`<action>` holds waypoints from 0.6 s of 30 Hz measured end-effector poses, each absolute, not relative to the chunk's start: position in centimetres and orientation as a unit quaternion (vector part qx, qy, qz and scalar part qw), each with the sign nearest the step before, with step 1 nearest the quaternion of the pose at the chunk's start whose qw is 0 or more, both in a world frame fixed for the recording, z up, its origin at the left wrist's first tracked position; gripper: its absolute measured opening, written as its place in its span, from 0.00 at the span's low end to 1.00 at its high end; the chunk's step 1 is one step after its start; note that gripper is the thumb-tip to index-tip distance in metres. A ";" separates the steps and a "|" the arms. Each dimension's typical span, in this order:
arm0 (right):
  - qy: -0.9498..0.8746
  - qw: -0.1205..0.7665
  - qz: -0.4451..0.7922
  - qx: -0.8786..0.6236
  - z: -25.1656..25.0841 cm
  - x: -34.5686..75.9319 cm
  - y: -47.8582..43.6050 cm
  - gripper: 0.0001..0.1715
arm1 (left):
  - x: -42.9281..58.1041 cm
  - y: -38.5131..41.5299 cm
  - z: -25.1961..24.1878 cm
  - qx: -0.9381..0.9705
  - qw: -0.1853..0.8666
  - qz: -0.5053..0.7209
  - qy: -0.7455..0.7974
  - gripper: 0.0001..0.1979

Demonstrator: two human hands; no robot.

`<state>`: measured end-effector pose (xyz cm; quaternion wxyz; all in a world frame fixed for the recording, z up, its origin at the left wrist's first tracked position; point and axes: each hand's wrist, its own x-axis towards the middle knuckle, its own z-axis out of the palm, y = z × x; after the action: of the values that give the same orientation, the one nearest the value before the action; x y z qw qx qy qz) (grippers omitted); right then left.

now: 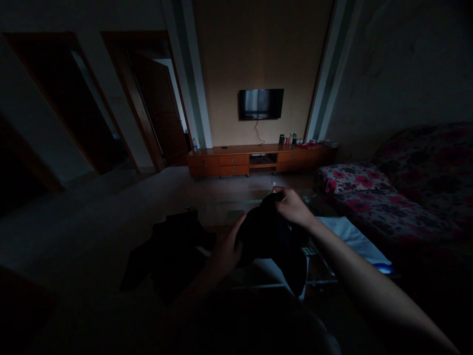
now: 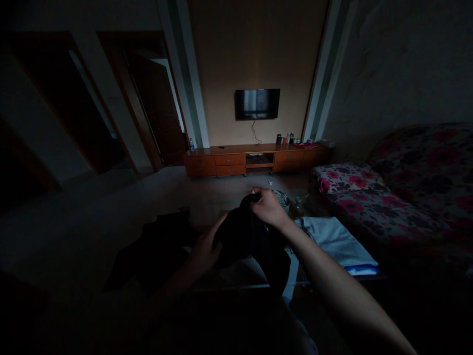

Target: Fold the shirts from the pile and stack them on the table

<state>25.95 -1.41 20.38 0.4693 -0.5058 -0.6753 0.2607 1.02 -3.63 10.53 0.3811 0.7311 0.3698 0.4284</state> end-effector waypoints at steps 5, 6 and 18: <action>-0.717 0.417 0.217 -0.515 21.0 32.6 0.0 0.07 | -5.2 1.4 11.9 0.614 0.420 0.427 0.515 0.26; -0.722 0.406 0.211 -0.519 20.8 33.6 0.1 0.07 | -6.4 2.1 12.5 0.573 0.449 0.434 0.531 0.26; -0.640 0.462 0.225 -0.571 21.9 37.6 2.5 0.13 | -12.2 4.3 15.3 0.510 0.471 0.496 0.522 0.17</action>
<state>37.63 2.45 21.92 0.4621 -0.5713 -0.6399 0.2249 -12.19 4.33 15.30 0.4709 0.5097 0.5219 0.4961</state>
